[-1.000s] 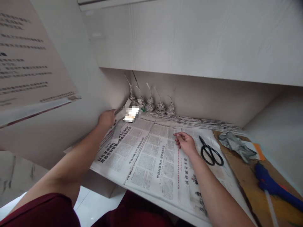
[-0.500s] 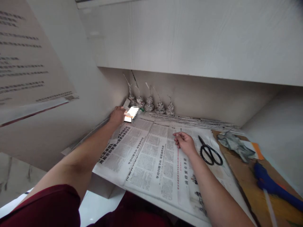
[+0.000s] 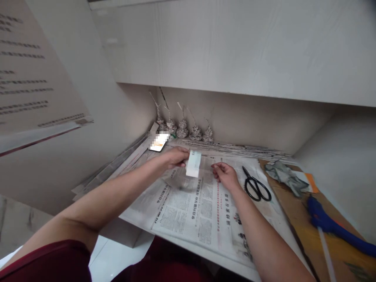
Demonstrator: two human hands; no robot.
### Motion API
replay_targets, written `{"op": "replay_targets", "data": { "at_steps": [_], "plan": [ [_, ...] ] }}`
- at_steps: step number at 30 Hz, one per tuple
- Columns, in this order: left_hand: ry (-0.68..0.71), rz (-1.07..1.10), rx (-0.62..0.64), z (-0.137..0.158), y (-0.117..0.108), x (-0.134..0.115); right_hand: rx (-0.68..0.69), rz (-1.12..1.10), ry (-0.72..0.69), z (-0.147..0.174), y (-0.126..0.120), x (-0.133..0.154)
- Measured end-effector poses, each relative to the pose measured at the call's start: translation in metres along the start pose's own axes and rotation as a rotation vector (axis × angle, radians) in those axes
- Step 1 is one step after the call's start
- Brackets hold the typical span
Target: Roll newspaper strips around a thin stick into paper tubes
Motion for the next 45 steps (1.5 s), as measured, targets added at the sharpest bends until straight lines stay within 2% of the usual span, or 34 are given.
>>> {"op": "replay_targets", "data": {
  "at_steps": [3,6,10,14,22,25,33,41,45],
  "plan": [
    [-0.081,0.108,0.118,0.005,0.038,0.012,0.007,-0.011,-0.028,0.000,0.000,0.001],
    [-0.085,0.054,0.115,-0.004,0.052,0.027,0.008,-0.023,-0.029,0.001,0.000,0.002],
    [-0.036,-0.009,0.011,-0.027,0.051,0.054,0.009,-0.029,-0.026,0.003,-0.002,0.004],
    [0.047,-0.014,0.023,-0.033,0.054,0.071,0.020,-0.066,-0.042,0.002,-0.004,0.003],
    [0.134,-0.078,0.194,-0.023,0.069,0.078,-0.030,-0.144,0.067,0.002,-0.009,0.004],
    [0.159,-0.096,0.221,-0.024,0.069,0.084,-0.050,-0.166,0.085,0.002,-0.009,0.005],
    [0.329,0.110,0.089,-0.026,0.059,0.079,-0.083,-0.121,-0.010,0.000,0.000,0.000],
    [0.283,0.142,0.123,-0.029,0.055,0.080,-0.076,-0.024,-0.113,0.002,0.001,0.004],
    [0.247,0.175,0.134,-0.033,0.052,0.081,-0.077,-0.106,-0.045,0.002,0.000,0.007]
  ]
}}
Point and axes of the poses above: each hand's wrist, its own z-axis away from the middle knuckle, its own y-axis out of the palm, x = y × z, the point moved 2 cm from there along -z, towards the middle knuckle, and after that the axes turned 14 degrees about z, right-handed, at the moved point
